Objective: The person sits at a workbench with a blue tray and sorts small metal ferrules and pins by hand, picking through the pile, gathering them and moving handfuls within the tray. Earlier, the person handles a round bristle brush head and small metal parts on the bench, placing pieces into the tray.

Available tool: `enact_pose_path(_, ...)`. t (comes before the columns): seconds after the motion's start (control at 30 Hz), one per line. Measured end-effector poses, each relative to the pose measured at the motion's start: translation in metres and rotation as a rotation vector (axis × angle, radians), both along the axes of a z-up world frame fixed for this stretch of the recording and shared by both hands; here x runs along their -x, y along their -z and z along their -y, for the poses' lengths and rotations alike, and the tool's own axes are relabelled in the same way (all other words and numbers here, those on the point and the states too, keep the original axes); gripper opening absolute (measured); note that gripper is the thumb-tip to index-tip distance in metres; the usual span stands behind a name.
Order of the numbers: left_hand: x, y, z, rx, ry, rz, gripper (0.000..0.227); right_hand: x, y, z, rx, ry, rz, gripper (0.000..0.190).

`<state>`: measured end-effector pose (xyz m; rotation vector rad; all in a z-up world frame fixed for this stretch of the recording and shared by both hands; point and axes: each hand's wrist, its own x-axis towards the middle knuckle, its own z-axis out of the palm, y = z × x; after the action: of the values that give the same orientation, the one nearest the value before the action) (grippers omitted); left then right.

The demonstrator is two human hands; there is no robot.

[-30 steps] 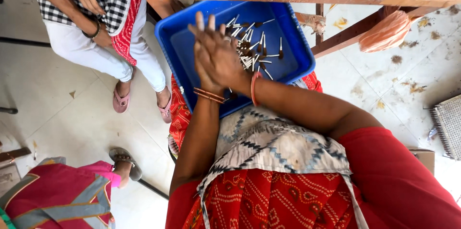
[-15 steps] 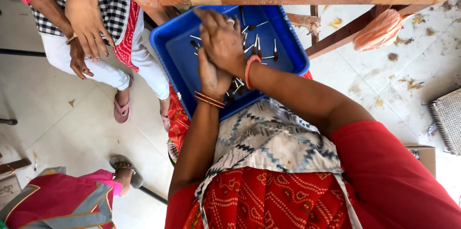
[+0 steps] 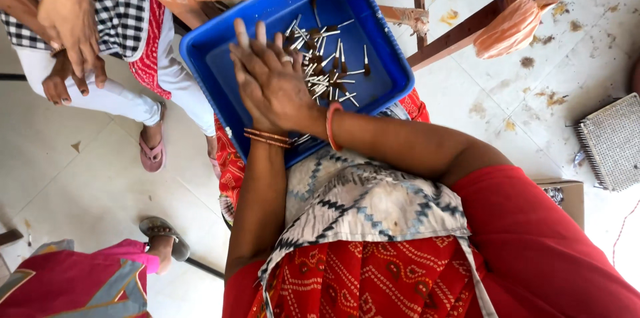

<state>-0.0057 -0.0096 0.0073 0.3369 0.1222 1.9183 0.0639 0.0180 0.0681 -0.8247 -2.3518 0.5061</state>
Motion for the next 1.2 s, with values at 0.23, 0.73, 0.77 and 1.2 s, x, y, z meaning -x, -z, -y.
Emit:
enact_pose_path(0.23,0.005,0.040,0.000,0.130,0.194,0.489,0.070,0.012,0.008,-0.013,-0.076,0.200,0.144,0.047)
enact_pose_path(0.73,-0.012,-0.021,0.005,0.309,-0.015,-0.246,0.063,0.005,0.025,-0.004,-0.056,0.175,-0.063,0.048)
enact_pose_path(0.77,-0.008,-0.009,0.004,0.222,0.077,-0.036,0.063,0.010,0.034,-0.027,0.003,0.196,-0.050,0.047)
enact_pose_path(1.2,-0.011,-0.025,-0.012,0.271,0.055,-0.315,0.068,0.013,0.034,-0.056,0.078,0.253,-0.003,0.047)
